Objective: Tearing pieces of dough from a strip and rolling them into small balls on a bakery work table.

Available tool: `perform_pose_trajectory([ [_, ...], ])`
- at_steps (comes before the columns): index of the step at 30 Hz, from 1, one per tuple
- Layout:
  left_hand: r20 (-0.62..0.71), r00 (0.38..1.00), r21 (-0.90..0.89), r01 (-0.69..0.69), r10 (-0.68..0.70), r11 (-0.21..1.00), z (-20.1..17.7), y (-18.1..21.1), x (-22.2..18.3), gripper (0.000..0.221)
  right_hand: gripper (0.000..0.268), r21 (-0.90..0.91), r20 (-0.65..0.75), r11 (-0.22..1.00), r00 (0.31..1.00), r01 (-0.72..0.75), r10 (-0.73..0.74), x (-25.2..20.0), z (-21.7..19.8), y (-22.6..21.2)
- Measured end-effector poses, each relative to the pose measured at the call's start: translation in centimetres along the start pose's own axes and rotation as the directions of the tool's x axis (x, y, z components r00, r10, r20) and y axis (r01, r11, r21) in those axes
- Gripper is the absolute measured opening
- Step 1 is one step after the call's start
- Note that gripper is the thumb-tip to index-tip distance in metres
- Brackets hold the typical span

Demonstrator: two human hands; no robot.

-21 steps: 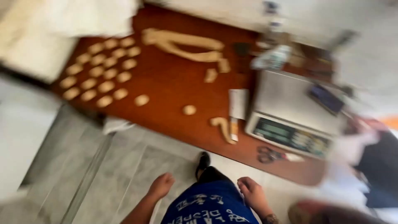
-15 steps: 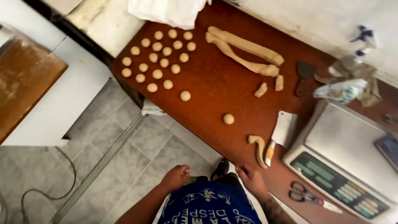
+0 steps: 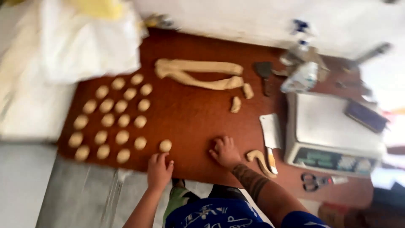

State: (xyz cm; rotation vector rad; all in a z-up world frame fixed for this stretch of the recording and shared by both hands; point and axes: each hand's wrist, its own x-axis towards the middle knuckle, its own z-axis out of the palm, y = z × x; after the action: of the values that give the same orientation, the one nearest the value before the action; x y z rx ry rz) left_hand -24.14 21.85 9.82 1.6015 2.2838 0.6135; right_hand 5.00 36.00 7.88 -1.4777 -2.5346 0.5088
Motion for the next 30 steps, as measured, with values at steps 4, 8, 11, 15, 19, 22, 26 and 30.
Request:
perform_pose_trajectory([
  [4, -0.029, 0.951, 0.104, -0.302, 0.306, 0.948, -1.1, -1.4, 7.5, 0.051, 0.05, -0.088, -0.193, 0.991, 0.978, -0.099, 0.081, -0.7, 0.0, -2.2],
  [8, 0.437, 0.894, 0.311, -0.256, 0.101, 0.915, 0.3, -3.6, 9.9, 0.057, 0.056, 0.096, -0.053, 0.943, 0.944, -0.32, 0.325, -0.4, -0.7, -4.4],
  [11, 0.388, 0.905, 0.274, -0.294, 0.174, 0.916, 2.6, -5.9, 9.2, 0.056, 0.048, 0.172, -0.01, 0.881, 0.893, -0.441, 0.449, -0.6, -0.4, -5.0],
  [15, 0.236, 0.932, 0.173, -0.321, 0.277, 0.931, 7.9, -9.9, 9.3, 0.062, 0.048, 0.097, 0.119, 0.874, 0.878, -0.476, 0.464, -1.4, -0.9, -5.0],
  [19, 0.367, 0.877, 0.132, -0.38, 0.31, 0.916, 7.2, -8.8, 9.0, 0.06, 0.035, 0.095, -0.02, 0.921, 0.924, -0.378, 0.382, -4.1, -0.8, -5.1],
  [22, 0.489, 0.799, 0.007, -0.404, 0.349, 0.915, 5.7, -8.3, 9.0, 0.053, 0.023, 0.177, 0.129, 0.839, 0.857, -0.515, 0.499, -4.9, -0.3, -5.3],
  [26, 0.491, 0.786, -0.345, -0.221, 0.376, 0.912, 0.9, -7.1, 9.4, 0.062, 0.038, 0.379, 0.106, 0.478, 0.551, -0.792, 0.828, -3.7, 3.5, -3.7],
  [30, 0.487, 0.831, -0.505, 0.017, 0.268, 0.863, -2.3, -6.6, 9.4, 0.04, 0.035, 0.291, 0.06, 0.693, 0.736, -0.66, 0.675, 4.4, 4.5, -3.2],
])
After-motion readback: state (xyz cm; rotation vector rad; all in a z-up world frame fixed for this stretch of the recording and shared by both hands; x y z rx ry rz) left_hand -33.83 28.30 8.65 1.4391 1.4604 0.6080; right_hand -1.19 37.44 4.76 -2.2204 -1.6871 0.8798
